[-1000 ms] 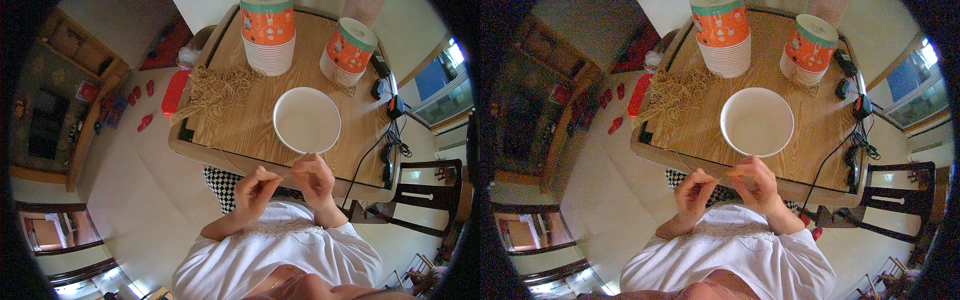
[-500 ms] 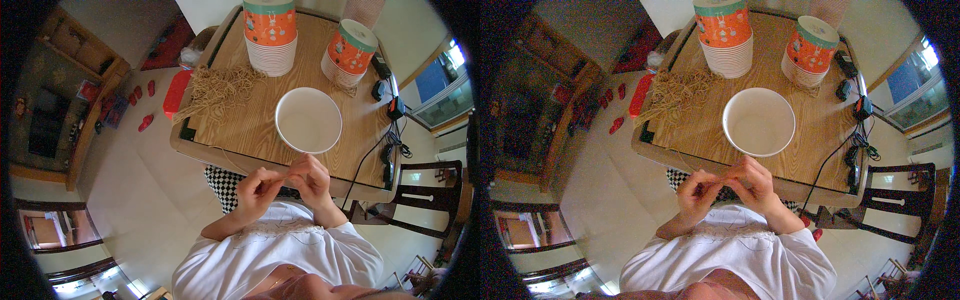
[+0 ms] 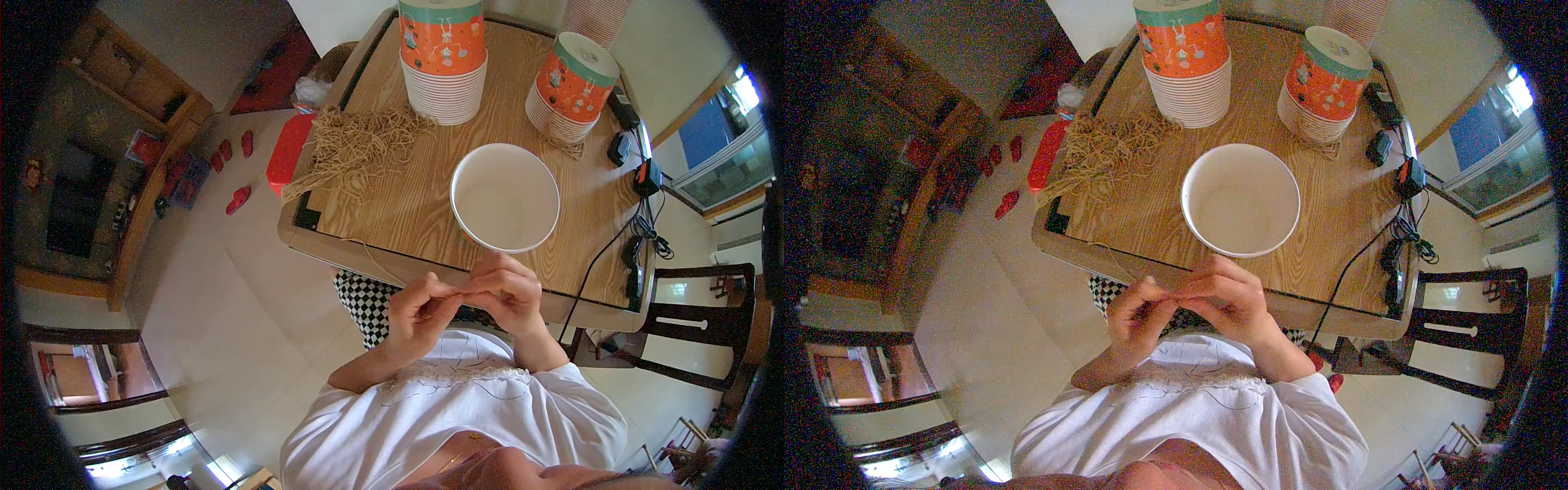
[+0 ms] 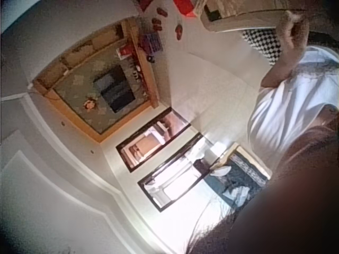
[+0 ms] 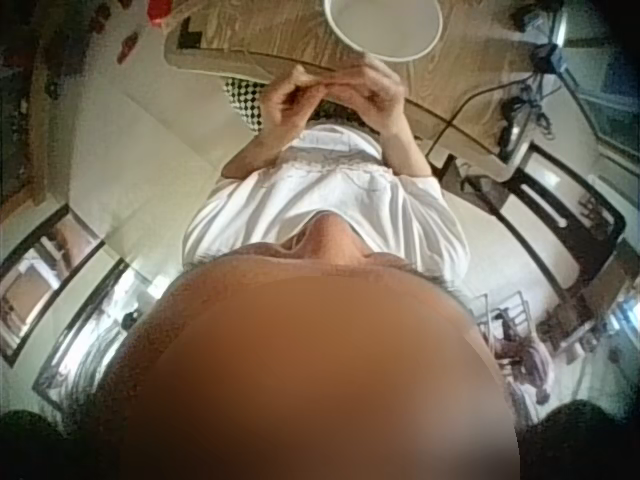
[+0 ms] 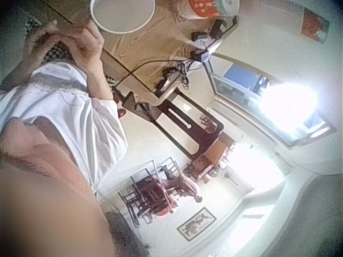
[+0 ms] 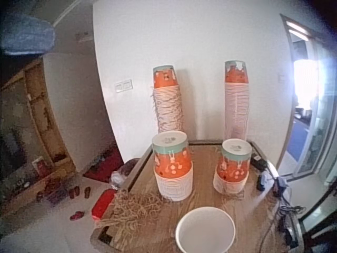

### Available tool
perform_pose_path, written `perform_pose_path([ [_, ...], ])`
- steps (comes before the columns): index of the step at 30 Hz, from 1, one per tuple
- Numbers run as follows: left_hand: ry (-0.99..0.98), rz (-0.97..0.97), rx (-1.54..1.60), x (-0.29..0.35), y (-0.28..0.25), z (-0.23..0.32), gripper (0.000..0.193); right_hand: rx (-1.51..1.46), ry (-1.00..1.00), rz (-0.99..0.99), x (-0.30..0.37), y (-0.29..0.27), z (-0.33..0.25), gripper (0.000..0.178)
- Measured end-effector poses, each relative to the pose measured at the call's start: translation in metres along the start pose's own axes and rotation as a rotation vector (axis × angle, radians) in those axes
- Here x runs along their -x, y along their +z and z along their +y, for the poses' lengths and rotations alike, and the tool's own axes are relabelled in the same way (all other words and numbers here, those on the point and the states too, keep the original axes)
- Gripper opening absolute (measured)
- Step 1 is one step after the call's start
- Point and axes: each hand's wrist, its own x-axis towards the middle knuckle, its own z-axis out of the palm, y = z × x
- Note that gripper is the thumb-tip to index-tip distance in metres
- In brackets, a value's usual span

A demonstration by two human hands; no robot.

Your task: Attaching string handles to paper bowls.

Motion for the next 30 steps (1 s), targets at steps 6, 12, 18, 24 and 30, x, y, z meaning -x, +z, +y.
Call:
perform_pose_path([
  [6, -0.108, 0.0, -0.126, 0.001, -0.002, 0.005, 0.005, 0.034, -0.012, 0.063, 0.002, 0.0, 0.003, 0.014],
  [12, -0.288, -0.045, -0.113, 0.0, -0.005, 0.004, 0.003, 0.056, -0.055, 0.045, -0.001, -0.001, 0.003, 0.012],
  [18, -0.235, -0.068, 0.05, -0.001, -0.004, -0.005, 0.001, 0.043, -0.062, 0.033, 0.001, -0.002, 0.006, 0.014],
  [24, -0.217, -0.052, 0.276, -0.004, 0.002, -0.003, 0.008, 0.041, -0.072, 0.04, 0.001, -0.002, 0.006, 0.015],
  [30, -0.181, -0.038, 0.022, -0.003, 0.001, 0.0, 0.008, 0.053, -0.078, 0.066, 0.001, -0.003, 0.005, 0.015],
])
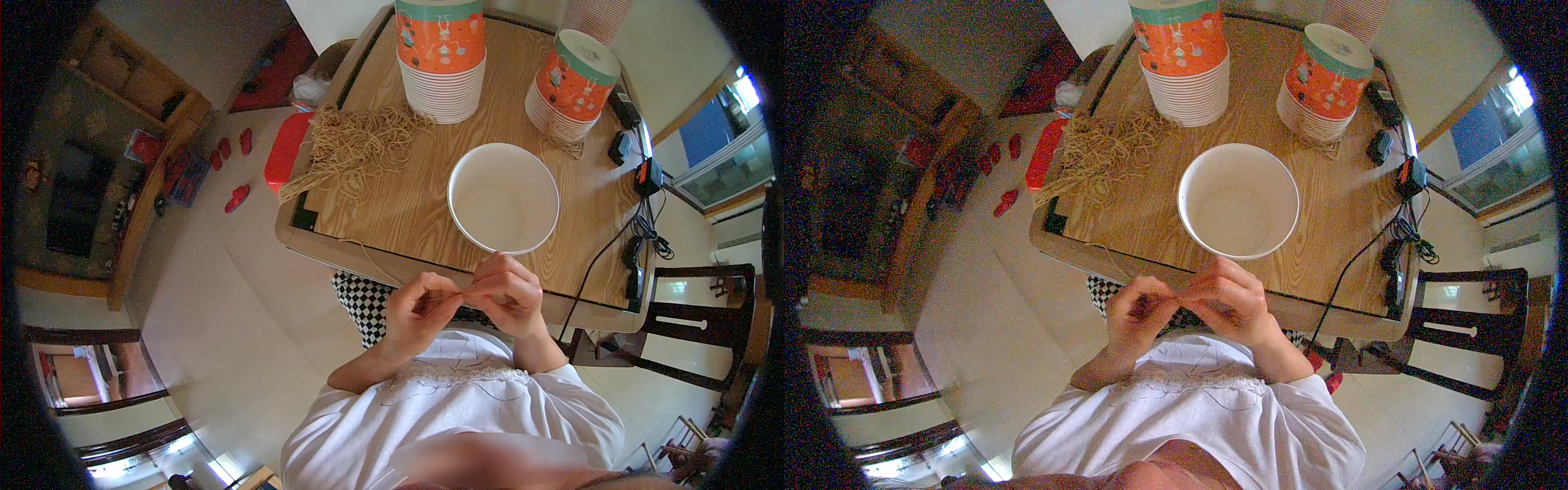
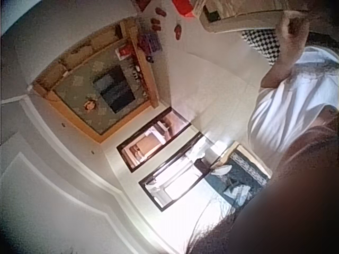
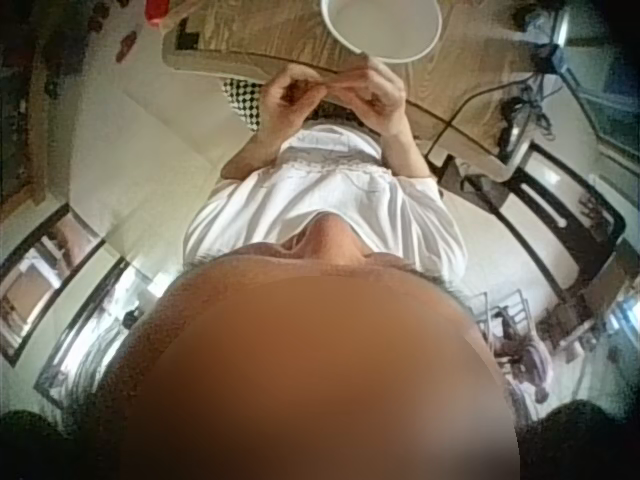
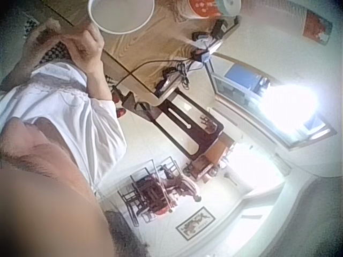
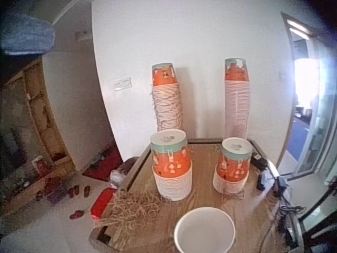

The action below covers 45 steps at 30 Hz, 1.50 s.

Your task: Attaching string handles to paper bowls.

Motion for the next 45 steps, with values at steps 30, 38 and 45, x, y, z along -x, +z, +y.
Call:
perform_pose_path([
  [30, -0.135, 0.111, -0.101, -0.02, -0.026, -0.006, 0.005, 0.594, 0.137, -0.389, -0.076, -0.029, 0.002, 0.02],
  [38, -0.074, 0.128, -0.181, -0.052, -0.024, 0.003, 0.003, 0.742, 0.054, -0.327, -0.098, -0.057, 0.022, 0.034],
  [45, 0.11, 0.193, -0.119, -0.07, -0.027, -0.007, 0.012, 0.875, 0.391, -0.541, -0.082, -0.086, 0.077, 0.011],
])
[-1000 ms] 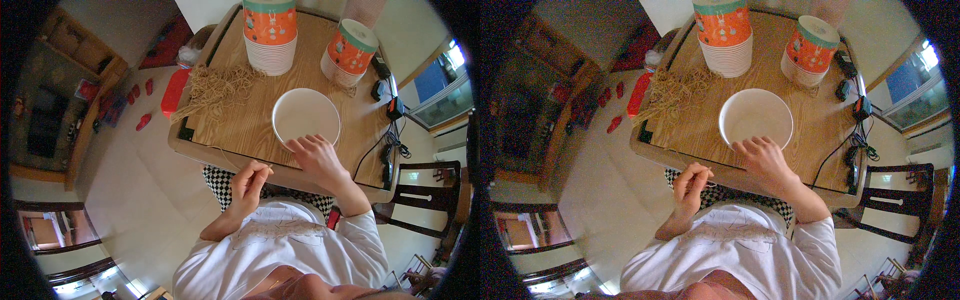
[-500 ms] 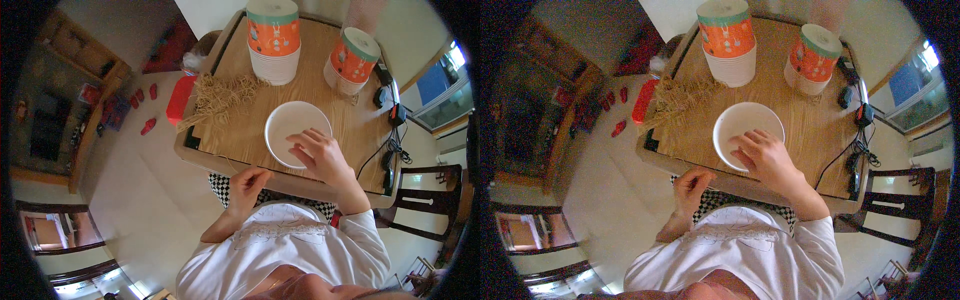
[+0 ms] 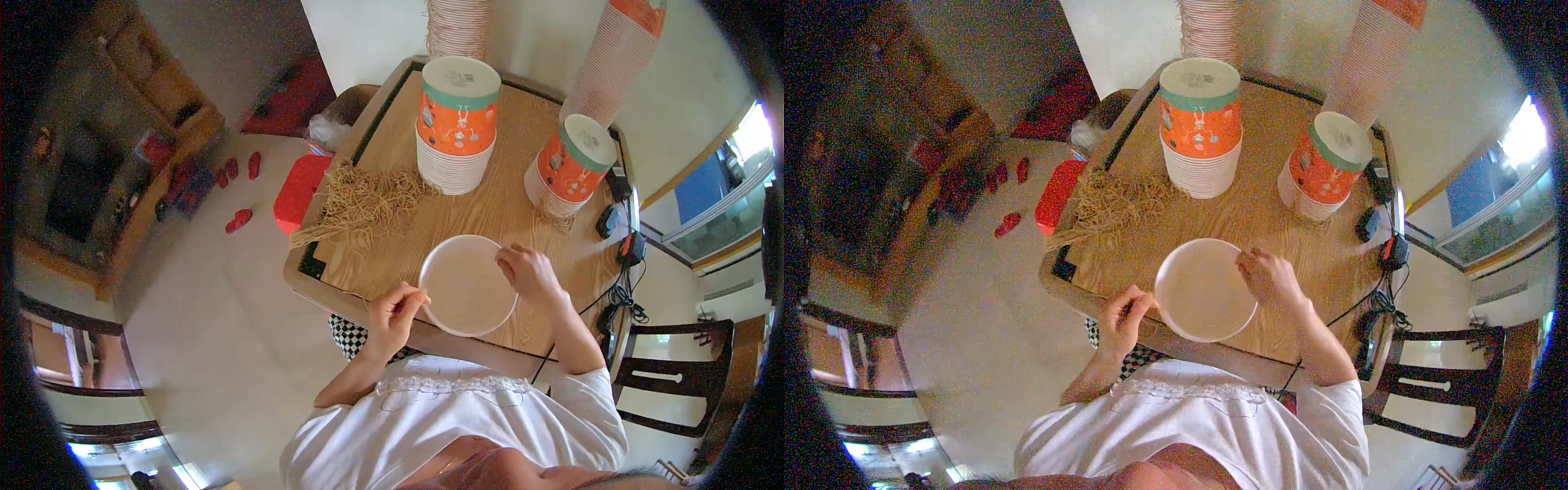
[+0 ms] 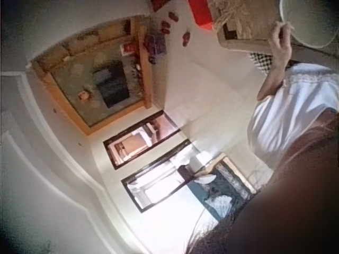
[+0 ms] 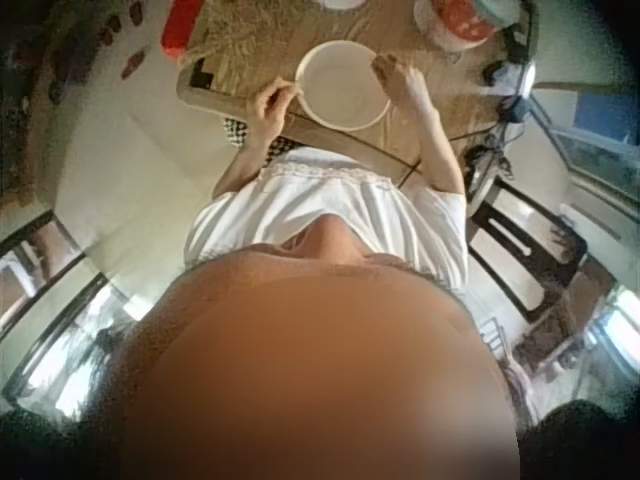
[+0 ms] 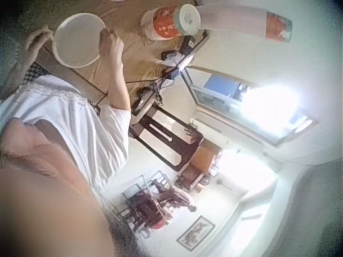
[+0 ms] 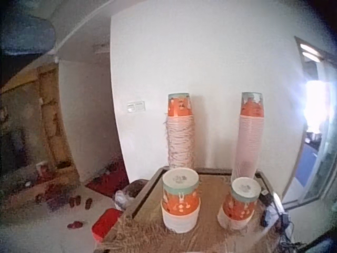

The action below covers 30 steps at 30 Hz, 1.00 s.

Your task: Attaching string handles to paper bowls.

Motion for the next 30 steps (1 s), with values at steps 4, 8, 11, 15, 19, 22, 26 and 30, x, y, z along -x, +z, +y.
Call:
perform_pose_path([
  [4, -0.338, -0.048, 0.021, -0.005, -0.005, -0.001, 0.028, -0.091, 0.06, -0.118, 0.027, 0.001, -0.016, 0.014],
  [8, -0.313, -0.03, 0.167, -0.011, -0.001, -0.009, 0.03, -0.236, 0.034, -0.243, 0.045, -0.016, -0.048, 0.012],
  [11, -0.313, -0.13, 0.212, -0.017, 0.0, -0.003, 0.025, -0.313, 0.002, -0.268, 0.047, -0.027, -0.057, 0.012],
  [15, -0.161, -0.367, -0.02, -0.026, 0.008, 0.009, 0.014, -0.461, -0.067, -0.101, 0.029, -0.037, -0.063, 0.015],
  [19, -0.039, -0.289, 0.039, -0.018, 0.025, 0.005, 0.006, -0.506, -0.285, 0.048, 0.016, -0.036, -0.068, 0.023],
  [22, -0.137, -0.273, 0.141, -0.015, 0.028, 0.006, 0.01, -0.552, -0.337, 0.1, 0.016, -0.033, -0.073, 0.026],
  [26, -0.283, -0.285, 0.288, -0.014, 0.034, 0.008, 0.02, -0.64, -0.323, 0.114, 0.022, -0.025, -0.07, 0.024],
  [30, -0.351, -0.33, 0.349, -0.018, 0.031, 0.01, 0.025, -0.661, -0.262, 0.158, 0.03, -0.014, -0.07, 0.023],
])
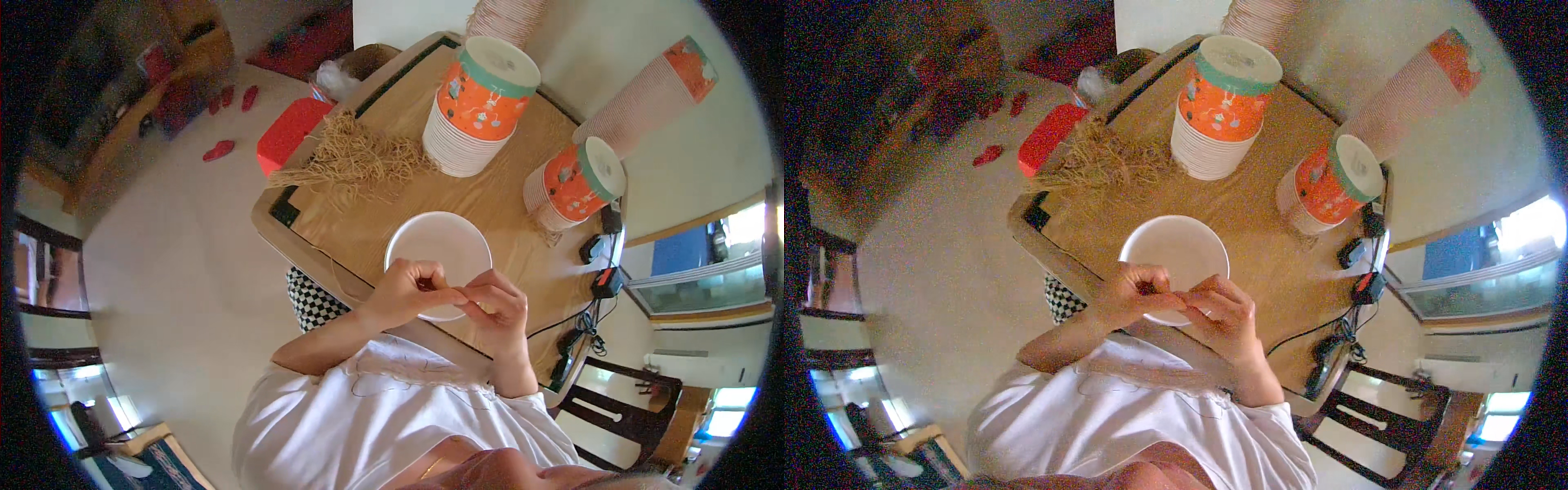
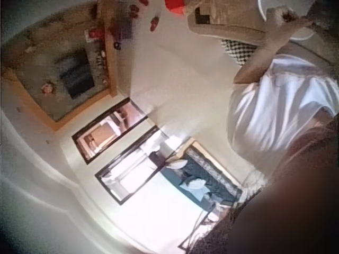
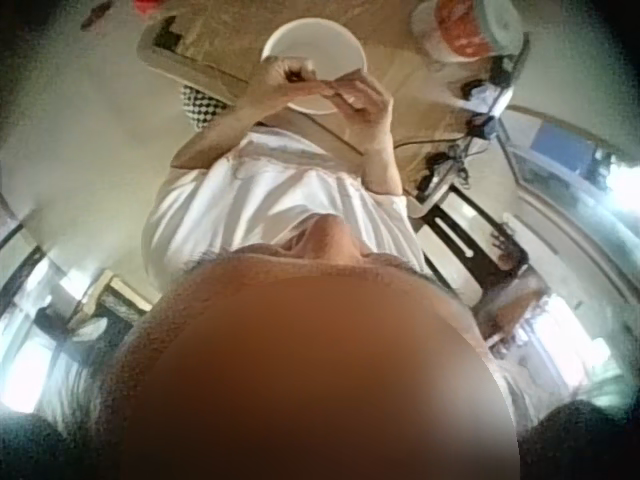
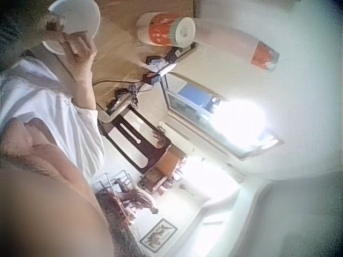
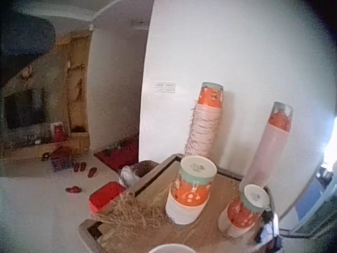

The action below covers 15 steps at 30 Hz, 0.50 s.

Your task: Attaching string handles to paper bowls.

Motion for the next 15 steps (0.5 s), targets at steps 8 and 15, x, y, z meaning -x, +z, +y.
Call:
perform_pose_path([
  [8, 0.03, 0.004, 0.052, 0.002, -0.001, -0.005, 0.023, -0.028, -0.099, 0.185, 0.006, 0.008, 0.006, 0.009],
  [15, -0.008, 0.056, 0.189, 0.004, -0.007, -0.02, 0.019, -0.333, 0.217, 0.376, 0.006, 0.019, 0.001, 0.012],
])
